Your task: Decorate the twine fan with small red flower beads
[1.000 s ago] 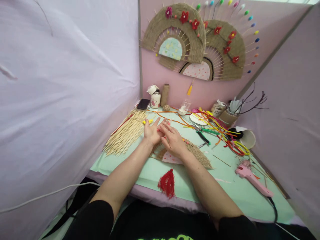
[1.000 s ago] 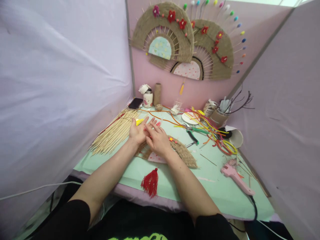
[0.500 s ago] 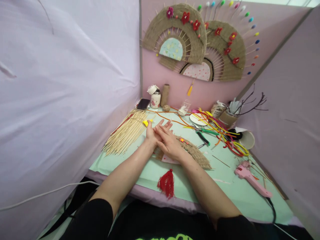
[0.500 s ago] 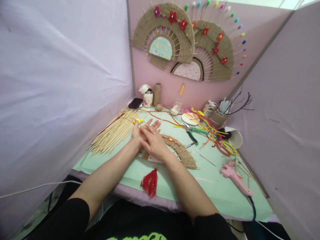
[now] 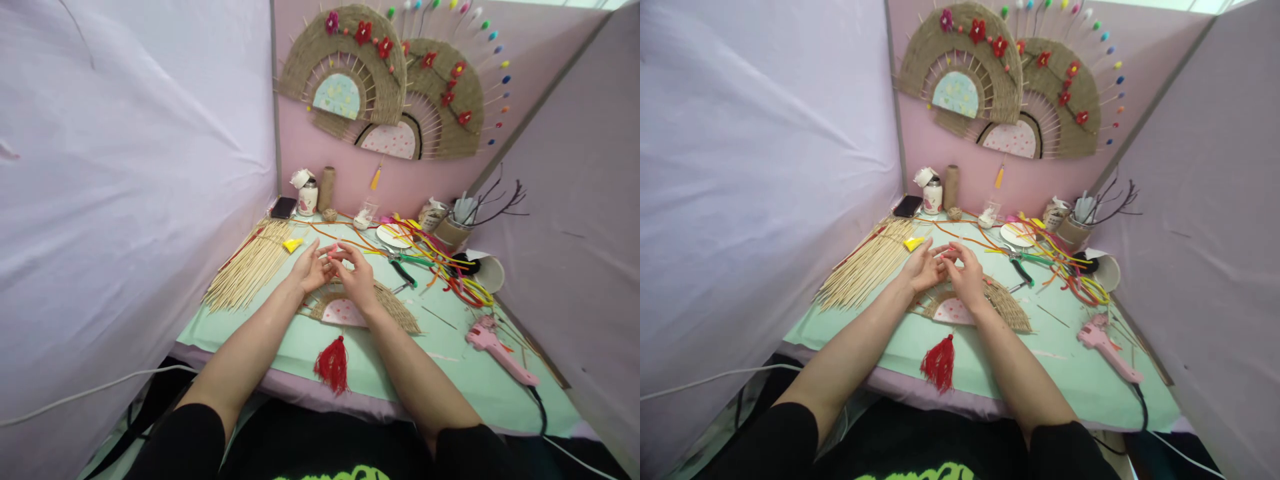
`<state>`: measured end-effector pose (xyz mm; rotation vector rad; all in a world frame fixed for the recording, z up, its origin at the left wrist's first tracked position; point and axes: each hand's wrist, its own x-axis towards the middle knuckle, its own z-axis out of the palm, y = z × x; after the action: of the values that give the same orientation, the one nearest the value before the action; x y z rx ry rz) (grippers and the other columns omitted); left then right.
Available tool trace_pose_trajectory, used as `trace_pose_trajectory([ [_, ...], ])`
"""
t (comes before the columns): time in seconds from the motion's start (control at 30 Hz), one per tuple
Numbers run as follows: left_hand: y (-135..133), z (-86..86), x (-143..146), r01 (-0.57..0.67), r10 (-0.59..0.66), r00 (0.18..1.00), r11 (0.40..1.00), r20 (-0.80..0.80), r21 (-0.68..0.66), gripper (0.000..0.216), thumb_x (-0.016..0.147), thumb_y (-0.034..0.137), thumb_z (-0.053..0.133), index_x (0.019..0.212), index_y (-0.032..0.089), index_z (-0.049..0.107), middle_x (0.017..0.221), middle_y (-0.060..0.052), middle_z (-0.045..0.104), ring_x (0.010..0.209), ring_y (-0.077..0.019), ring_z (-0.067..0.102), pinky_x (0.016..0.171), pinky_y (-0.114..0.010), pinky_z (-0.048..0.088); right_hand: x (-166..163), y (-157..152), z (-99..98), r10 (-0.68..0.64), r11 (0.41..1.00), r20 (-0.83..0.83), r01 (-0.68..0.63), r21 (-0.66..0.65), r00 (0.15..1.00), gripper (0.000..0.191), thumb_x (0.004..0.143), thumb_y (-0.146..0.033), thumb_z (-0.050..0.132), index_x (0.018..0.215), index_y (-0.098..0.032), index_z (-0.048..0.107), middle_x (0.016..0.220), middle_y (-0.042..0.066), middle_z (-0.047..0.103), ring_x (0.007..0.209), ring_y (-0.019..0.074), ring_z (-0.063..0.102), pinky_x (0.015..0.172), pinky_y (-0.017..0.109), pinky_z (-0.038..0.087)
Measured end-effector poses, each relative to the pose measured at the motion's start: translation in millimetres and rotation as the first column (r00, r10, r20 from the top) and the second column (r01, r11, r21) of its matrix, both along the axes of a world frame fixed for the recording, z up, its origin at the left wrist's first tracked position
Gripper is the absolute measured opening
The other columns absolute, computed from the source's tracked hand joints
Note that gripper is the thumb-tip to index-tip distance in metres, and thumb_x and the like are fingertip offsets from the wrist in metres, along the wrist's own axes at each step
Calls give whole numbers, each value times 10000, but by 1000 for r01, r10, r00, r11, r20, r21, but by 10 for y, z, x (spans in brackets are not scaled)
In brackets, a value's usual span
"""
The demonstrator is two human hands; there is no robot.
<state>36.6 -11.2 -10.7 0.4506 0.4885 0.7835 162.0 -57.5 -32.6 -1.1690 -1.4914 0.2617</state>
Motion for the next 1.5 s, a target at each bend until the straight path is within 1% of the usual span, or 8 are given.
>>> trace_pose_trajectory([
  [0.1,10,-30,-13,45,-40,995,997,-92,58,115,841,204,635,933,136,641,778,-38,656,649,-101,621,590,-204,489,67,16,9,-61,997,5,61,42,998,345,863,-304,604,1194,-211,575,983,70,741,1038,234,650,976,443,451],
  [0.2,20,-67,-17,14,3,994,988,-109,155,157,785,88,676,934,133,658,802,-28,667,674,-87,628,585,-181,481,104,28,7,-49,997,49,46,60,998,357,870,-289,595,1217,-209,564,1023,75,737,1065,232,643,979,437,451],
  [0.33,51,-102,-30,-26,50,991,982,-123,188,191,745,87,725,920,137,670,817,-33,678,693,-98,635,570,-188,474,134,38,29,-19,997,99,12,77,995,329,893,-297,568,1215,-230,580,1092,75,715,1050,227,640,912,415,488],
  [0.57,42,-115,-22,-19,52,987,978,-153,209,143,714,86,756,821,116,666,760,-28,669,680,-97,639,585,-197,480,206,50,84,-114,983,296,64,174,948,173,895,-307,564,952,-236,711,928,67,684,923,233,601,858,415,470],
  [1.0,-17,-92,62,-17,101,952,960,-290,281,171,665,49,752,784,107,645,688,-41,670,594,-101,618,602,-233,462,178,28,66,-203,978,471,155,140,858,68,746,-159,576,754,-224,596,784,54,630,829,245,534,783,380,443],
  [1.27,37,2,-4,-153,200,962,959,-186,240,108,762,41,654,842,102,695,703,-37,653,599,-56,563,599,-180,452,390,129,345,-281,959,30,282,-27,959,83,741,-237,551,742,-199,625,721,16,662,680,178,578,691,319,475],
  [1.37,80,35,-63,-213,236,967,955,-95,206,53,796,67,649,814,112,670,661,-16,620,598,-53,558,590,-163,454,497,347,487,-191,968,230,221,-115,954,143,763,-238,551,774,-180,681,748,33,695,690,180,606,692,314,474],
  [1.5,124,30,-113,-293,305,951,942,-53,164,113,769,133,716,740,141,607,614,32,565,551,-43,533,526,-144,430,484,700,458,-112,960,579,238,-146,808,159,786,-168,558,774,-176,716,797,51,713,758,187,612,753,313,455],
])
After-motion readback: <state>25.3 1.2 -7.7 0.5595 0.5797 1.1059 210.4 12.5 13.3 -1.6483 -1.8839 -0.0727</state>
